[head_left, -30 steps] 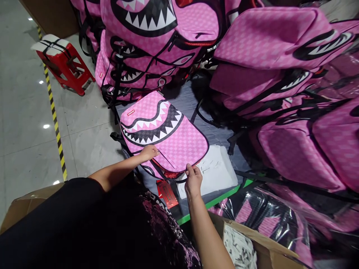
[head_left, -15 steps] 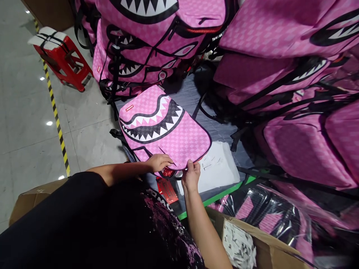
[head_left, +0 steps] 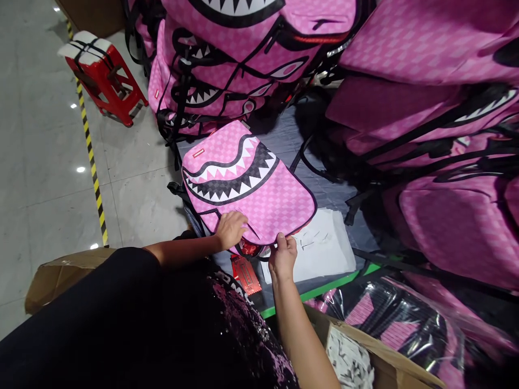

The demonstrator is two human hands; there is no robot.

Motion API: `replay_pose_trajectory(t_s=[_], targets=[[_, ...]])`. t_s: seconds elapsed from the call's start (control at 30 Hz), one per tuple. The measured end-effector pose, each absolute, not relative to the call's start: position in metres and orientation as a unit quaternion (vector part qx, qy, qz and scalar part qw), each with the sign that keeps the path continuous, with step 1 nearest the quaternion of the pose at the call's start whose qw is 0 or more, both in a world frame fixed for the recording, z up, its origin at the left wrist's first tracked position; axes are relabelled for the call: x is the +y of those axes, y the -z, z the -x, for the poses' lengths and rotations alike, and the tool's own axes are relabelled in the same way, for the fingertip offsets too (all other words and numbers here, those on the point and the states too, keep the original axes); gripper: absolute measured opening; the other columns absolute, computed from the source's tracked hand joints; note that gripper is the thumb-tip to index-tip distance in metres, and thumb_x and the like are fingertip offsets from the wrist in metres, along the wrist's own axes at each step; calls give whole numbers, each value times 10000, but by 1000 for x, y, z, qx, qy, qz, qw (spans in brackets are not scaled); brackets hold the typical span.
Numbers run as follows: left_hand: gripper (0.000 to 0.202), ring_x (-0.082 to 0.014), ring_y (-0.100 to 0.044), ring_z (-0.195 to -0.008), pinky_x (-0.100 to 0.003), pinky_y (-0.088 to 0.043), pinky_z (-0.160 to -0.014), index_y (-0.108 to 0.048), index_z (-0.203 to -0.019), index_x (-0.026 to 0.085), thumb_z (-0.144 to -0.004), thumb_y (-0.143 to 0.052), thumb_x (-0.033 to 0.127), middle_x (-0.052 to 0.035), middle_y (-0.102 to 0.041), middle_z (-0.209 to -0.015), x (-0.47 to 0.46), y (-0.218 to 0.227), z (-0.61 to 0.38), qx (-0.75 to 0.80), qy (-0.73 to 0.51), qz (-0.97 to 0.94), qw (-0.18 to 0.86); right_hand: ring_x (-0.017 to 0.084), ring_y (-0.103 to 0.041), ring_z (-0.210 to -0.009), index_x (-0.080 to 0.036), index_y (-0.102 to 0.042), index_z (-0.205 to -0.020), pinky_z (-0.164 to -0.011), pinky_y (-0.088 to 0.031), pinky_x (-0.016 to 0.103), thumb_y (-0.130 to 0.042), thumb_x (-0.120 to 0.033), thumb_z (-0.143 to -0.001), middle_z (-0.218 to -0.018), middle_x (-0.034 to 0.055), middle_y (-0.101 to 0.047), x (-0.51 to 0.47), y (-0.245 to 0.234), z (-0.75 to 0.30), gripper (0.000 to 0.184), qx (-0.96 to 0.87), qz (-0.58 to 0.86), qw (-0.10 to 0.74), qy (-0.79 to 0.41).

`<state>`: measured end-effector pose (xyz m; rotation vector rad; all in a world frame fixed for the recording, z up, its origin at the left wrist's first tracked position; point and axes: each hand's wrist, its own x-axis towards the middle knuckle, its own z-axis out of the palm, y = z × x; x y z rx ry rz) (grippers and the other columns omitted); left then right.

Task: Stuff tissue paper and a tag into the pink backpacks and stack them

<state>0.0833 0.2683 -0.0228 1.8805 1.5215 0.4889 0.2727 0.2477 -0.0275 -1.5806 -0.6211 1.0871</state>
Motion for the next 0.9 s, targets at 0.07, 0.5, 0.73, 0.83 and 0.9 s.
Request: replay_pose_trajectory(t_s=[0.07, 0.5, 0.73, 0.83, 0.9], targets=[[294, -268, -550, -1102, -425, -420, -986, -677, -1121, 168, -1000, -450, 311, -135, -647, -1141, 261, 27, -63, 632, -186, -690, 298, 66, -381, -569, -229, -358, -752, -573, -379, 190, -714, -546, -710, -651, -103, -363, 246, 29, -276, 479, -254, 672, 531, -449], [701, -366, -38, -1548, -565, -128, -1216, -349, -1541, 160, -923, -570, 407, -179, -112, -1673, 322, -3, 45, 717, -198, -663, 84, 439, -351, -1405, -130, -592, -1281, -1091, -200, 713, -465, -325, -936, -1504, 261, -420, 232, 11, -225, 417, -696, 682, 210, -76], [904, -400, -450, -1346, -507, -389, -1094, -289, -1565, 178, -830, -660, 551, -204, -473, -1450, 417, -29, 89, 727, -86, -666, 143, 220, -660, -651, -186, -666, -1122, -690, -523, 356, -450, -440, -915, -802, 74, -726, 202, 32, -140, 392, -522, 649, 286, -475], [863, -382, -548, -1215, -460, -464, -1000, -311, -1548, 145, -861, -617, 568, -210, -549, -1312, 424, -30, 94, 707, -63, -692, 133, 164, -577, -469, -147, -587, -1158, -501, -442, 283, -557, -499, -806, -662, 19, -692, 219, 56, -90, 499, -294, 660, 374, -582], [834, -373, -554, -1194, -446, -471, -983, -297, -1548, 114, -896, -575, 553, -217, -558, -1284, 424, -27, 99, 686, -58, -715, 122, 130, -526, -425, -152, -545, -1121, -431, -350, 234, -634, -531, -713, -623, 0, -676, 236, 69, -65, 564, -163, 661, 431, -593]])
